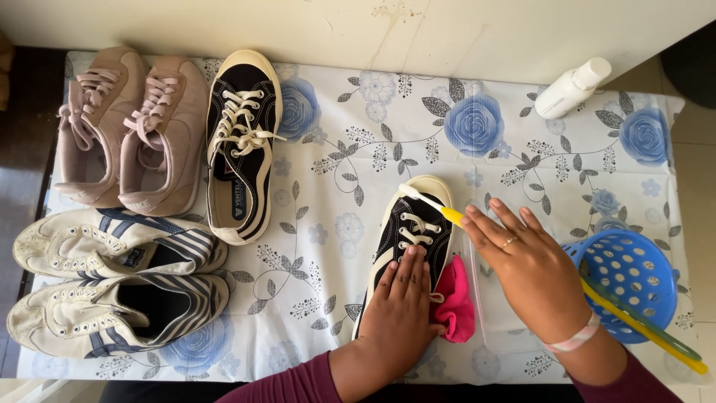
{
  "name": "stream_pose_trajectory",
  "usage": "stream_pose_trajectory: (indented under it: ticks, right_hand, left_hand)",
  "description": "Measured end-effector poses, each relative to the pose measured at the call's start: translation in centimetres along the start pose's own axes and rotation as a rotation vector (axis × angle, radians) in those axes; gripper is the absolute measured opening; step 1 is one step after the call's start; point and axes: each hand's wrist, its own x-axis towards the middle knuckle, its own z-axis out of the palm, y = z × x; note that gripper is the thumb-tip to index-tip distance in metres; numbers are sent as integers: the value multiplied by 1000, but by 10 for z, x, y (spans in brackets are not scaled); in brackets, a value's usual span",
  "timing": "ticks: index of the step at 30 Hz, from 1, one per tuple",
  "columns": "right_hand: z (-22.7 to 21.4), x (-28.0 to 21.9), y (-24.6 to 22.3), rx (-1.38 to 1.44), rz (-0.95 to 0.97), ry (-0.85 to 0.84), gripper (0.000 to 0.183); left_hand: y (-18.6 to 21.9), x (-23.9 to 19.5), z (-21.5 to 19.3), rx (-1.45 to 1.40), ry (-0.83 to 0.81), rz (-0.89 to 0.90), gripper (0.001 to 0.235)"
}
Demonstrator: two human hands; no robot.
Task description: The person scrubs a black canvas sneaker with a toothbrush and wipes it with a pink cloth. The person repeats the scrubbing and wiping cycle on the same shoe multiple times.
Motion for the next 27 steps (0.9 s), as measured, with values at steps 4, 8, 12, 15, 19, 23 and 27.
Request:
stream_pose_trajectory:
  ticks: [4, 8, 12, 15, 19, 23, 27]
  right_hand:
    - [-9, 2, -12, 81, -46, -15, 67]
    - [7, -4, 0, 63, 32, 5, 61]
    - [7, -7, -13, 102, 39, -26, 63]
    - [13, -13, -8, 157, 94, 10, 68]
    - [11, -16, -7, 148, 147, 42, 71]
    - [12, -17, -7, 196, 128, 17, 72]
    - [12, -18, -6, 208, 148, -9, 80]
  left_hand:
    - [0, 0, -2, 10, -15, 6, 108]
    - [0, 0, -2, 4, -3, 3, 108]
    - [0, -2, -1, -19, 3, 3, 107]
    - [-3, -1, -6, -17, 22, 9, 105]
    - [-2, -2, -6, -22, 11, 9, 104]
    - [-3, -1, -8, -19, 28, 5, 105]
    - [-4, -2, -12, -16, 25, 8, 104]
